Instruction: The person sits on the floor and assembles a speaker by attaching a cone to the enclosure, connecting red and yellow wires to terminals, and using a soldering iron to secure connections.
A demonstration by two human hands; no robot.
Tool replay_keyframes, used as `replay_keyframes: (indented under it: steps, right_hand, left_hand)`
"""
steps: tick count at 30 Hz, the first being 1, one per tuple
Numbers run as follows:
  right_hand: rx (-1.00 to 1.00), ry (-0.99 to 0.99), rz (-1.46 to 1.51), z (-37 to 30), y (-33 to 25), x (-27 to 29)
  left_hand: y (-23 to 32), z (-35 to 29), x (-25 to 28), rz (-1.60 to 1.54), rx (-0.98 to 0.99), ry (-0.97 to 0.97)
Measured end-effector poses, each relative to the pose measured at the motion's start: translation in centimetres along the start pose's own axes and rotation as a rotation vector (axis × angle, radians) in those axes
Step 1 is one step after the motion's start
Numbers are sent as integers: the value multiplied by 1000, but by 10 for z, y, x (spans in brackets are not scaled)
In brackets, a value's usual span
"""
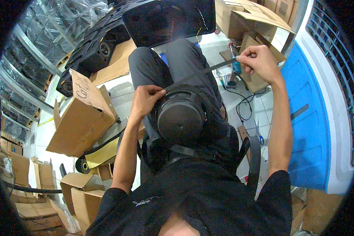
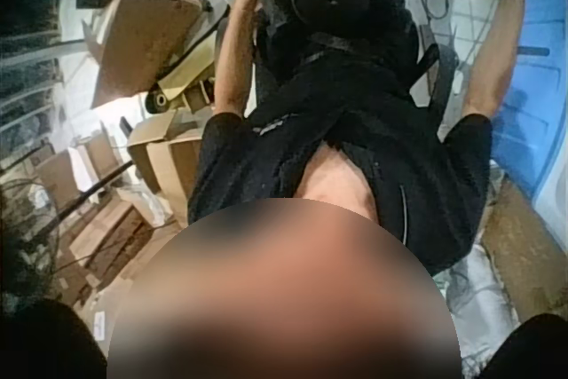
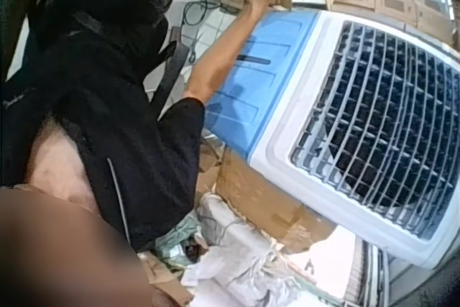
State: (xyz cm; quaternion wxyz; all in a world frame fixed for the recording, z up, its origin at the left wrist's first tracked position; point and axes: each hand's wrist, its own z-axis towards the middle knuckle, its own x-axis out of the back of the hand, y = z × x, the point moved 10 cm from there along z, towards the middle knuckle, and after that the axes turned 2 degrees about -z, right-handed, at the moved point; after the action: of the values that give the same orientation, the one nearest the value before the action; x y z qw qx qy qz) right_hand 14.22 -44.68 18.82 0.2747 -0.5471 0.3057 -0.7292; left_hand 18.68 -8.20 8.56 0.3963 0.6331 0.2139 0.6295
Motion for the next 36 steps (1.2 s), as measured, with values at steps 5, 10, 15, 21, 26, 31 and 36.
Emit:
replay_keyframes:
  steps: [5,10,15,21,26,31,36]
  right_hand:
    - [-48,-31,60,-19,24,-6]
    - [-125,-27,104,-39,51,-16]
    - [-109,-24,173,-47,60,-20]
    - [-89,-18,196,-53,60,-22]
    - [-113,-7,223,-59,62,-23]
    - [-136,5,264,-81,66,-30]
    - [-210,-4,297,-106,77,-43]
  left_hand:
    - [5,6,1,59,-44,-3]
    - [2,7,-3,73,47,-38]
    - [4,12,-5,140,96,-24]
    - [22,19,-11,221,72,-10]
    - [47,31,-27,244,-52,-61]
    - [50,40,-45,165,-113,-134]
    - [35,45,-59,-40,-22,-247]
